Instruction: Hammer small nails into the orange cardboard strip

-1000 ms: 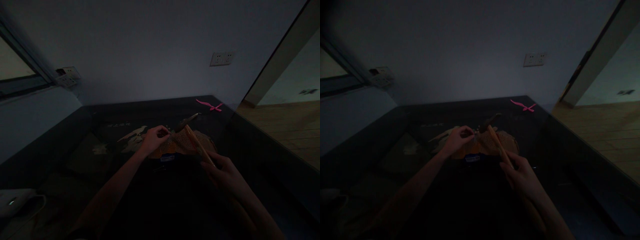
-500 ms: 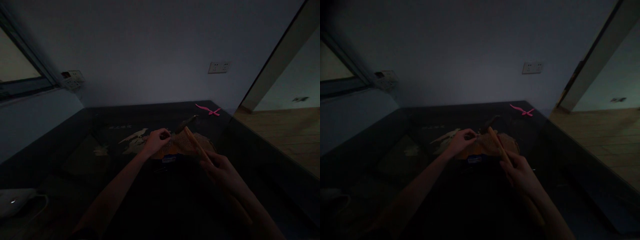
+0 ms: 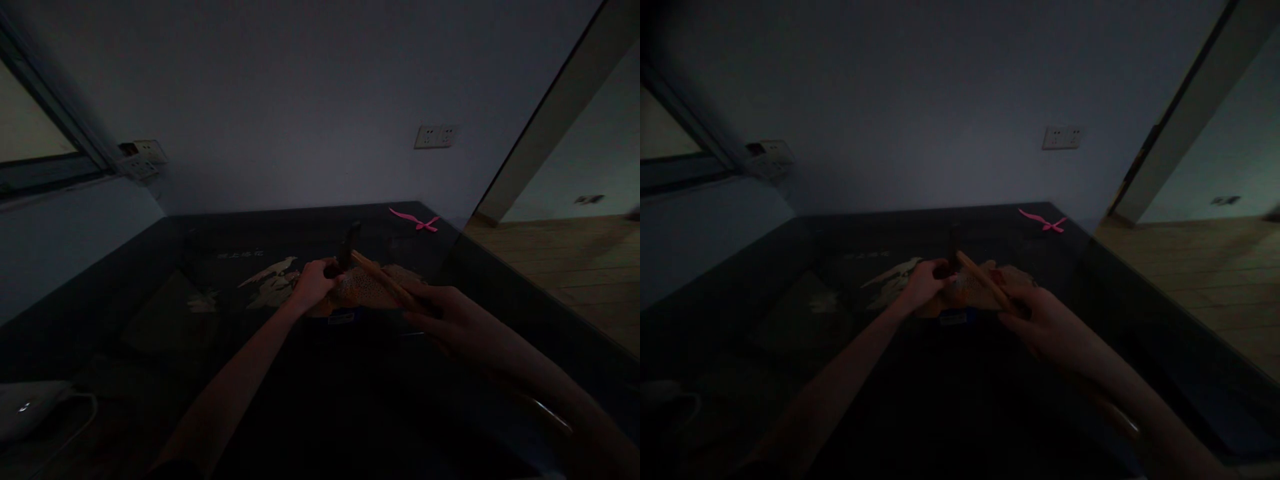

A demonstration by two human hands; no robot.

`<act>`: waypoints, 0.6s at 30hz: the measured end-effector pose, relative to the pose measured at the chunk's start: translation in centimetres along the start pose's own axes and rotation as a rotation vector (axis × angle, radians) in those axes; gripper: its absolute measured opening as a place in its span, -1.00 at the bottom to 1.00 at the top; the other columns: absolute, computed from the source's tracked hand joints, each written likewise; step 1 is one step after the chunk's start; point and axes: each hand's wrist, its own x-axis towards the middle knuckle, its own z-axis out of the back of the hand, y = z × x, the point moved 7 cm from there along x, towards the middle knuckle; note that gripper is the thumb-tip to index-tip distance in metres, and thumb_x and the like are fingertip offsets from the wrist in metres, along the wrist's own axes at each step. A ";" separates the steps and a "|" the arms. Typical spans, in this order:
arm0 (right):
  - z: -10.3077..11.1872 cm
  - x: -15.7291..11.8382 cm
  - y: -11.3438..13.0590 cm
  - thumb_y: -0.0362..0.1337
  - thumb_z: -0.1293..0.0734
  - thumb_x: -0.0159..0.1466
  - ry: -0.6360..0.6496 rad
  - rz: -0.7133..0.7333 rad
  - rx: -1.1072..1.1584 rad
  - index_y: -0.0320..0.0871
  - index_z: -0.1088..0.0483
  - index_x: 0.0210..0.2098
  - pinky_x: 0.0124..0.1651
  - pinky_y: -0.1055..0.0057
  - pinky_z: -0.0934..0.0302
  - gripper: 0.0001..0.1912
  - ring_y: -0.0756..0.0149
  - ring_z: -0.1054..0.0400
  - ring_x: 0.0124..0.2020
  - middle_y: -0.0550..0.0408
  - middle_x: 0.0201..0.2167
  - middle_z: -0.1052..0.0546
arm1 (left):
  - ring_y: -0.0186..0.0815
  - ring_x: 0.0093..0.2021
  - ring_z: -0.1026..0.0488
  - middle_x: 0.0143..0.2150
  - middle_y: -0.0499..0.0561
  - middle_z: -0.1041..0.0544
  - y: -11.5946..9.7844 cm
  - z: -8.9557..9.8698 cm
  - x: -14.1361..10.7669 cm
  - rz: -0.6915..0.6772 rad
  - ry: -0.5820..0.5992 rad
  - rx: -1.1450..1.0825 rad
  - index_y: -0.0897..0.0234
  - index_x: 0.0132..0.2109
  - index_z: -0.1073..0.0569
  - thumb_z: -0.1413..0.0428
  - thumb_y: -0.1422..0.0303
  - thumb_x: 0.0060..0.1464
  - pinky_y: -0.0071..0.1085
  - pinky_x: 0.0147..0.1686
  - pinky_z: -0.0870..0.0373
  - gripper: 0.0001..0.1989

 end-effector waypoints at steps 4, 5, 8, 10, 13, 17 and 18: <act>0.3 -0.2 0.0 -0.29 -0.31 0.10 -0.039 -0.032 0.043 -0.16 -0.46 -0.04 -0.52 0.46 -0.23 -0.58 0.28 -0.37 -0.50 0.09 -0.36 -0.56 | -0.31 -0.33 -0.49 -0.35 0.02 -0.56 0.3 -0.2 0.1 0.015 0.012 -0.026 0.32 -0.35 -0.48 -0.16 0.46 -0.06 -0.40 -0.27 -0.38 -0.94; 0.4 -0.3 0.2 -0.28 -0.31 0.11 -0.050 -0.026 0.073 -0.15 -0.43 0.01 -0.51 0.47 -0.24 -0.55 0.26 -0.39 -0.47 0.08 -0.33 -0.56 | -0.32 -0.33 -0.49 -0.35 0.02 -0.56 0.4 -0.3 0.1 0.018 0.014 -0.045 0.32 -0.36 -0.48 -0.16 0.47 -0.06 -0.41 -0.26 -0.38 -0.95; 0.5 -0.5 0.6 -0.27 -0.30 0.14 -0.048 0.000 0.118 -0.16 -0.38 0.06 -0.46 0.47 -0.27 -0.53 0.23 -0.42 -0.38 0.04 -0.23 -0.56 | -0.33 -0.32 -0.49 -0.35 0.01 -0.56 0.6 -0.4 0.2 0.021 0.015 -0.077 0.33 -0.36 -0.47 -0.16 0.49 -0.06 -0.42 -0.26 -0.39 -0.96; 0.3 -0.4 0.4 -0.28 -0.31 0.11 -0.040 -0.005 0.073 -0.17 -0.44 -0.02 -0.47 0.46 -0.27 -0.58 0.23 -0.42 -0.39 0.05 -0.27 -0.57 | -0.32 -0.31 -0.49 -0.34 0.02 -0.56 0.6 -0.4 0.2 0.016 0.019 -0.044 0.32 -0.34 -0.48 -0.15 0.48 -0.06 -0.40 -0.25 -0.38 -0.94; 0.0 -0.2 0.0 -0.30 -0.32 0.07 -0.034 -0.020 0.003 -0.18 -0.52 -0.17 -0.46 0.44 -0.28 -0.67 0.22 -0.42 -0.42 0.06 -0.34 -0.57 | -0.28 -0.30 -0.48 -0.31 0.04 -0.57 0.4 -0.2 0.2 0.017 0.018 0.026 0.33 -0.31 -0.49 -0.16 0.44 -0.05 -0.36 -0.25 -0.38 -0.90; 0.7 -0.6 0.8 -0.29 -0.31 0.11 -0.075 0.024 0.064 -0.16 -0.45 -0.03 -0.31 0.40 -0.31 -0.59 0.14 -0.43 -0.24 0.05 -0.19 -0.55 | -0.31 -0.32 -0.49 -0.32 0.03 -0.56 0.4 -0.4 0.1 -0.001 0.022 -0.010 0.34 -0.33 -0.49 -0.15 0.44 -0.04 -0.40 -0.25 -0.37 -0.93; 0.8 -0.8 0.9 -0.27 -0.30 0.13 -0.079 0.023 0.081 -0.16 -0.43 0.00 -0.31 0.40 -0.31 -0.57 0.14 -0.42 -0.23 0.05 -0.19 -0.55 | -0.32 -0.32 -0.49 -0.33 0.02 -0.56 0.4 -0.4 0.1 -0.006 0.023 -0.025 0.33 -0.34 -0.48 -0.15 0.44 -0.03 -0.41 -0.26 -0.38 -0.94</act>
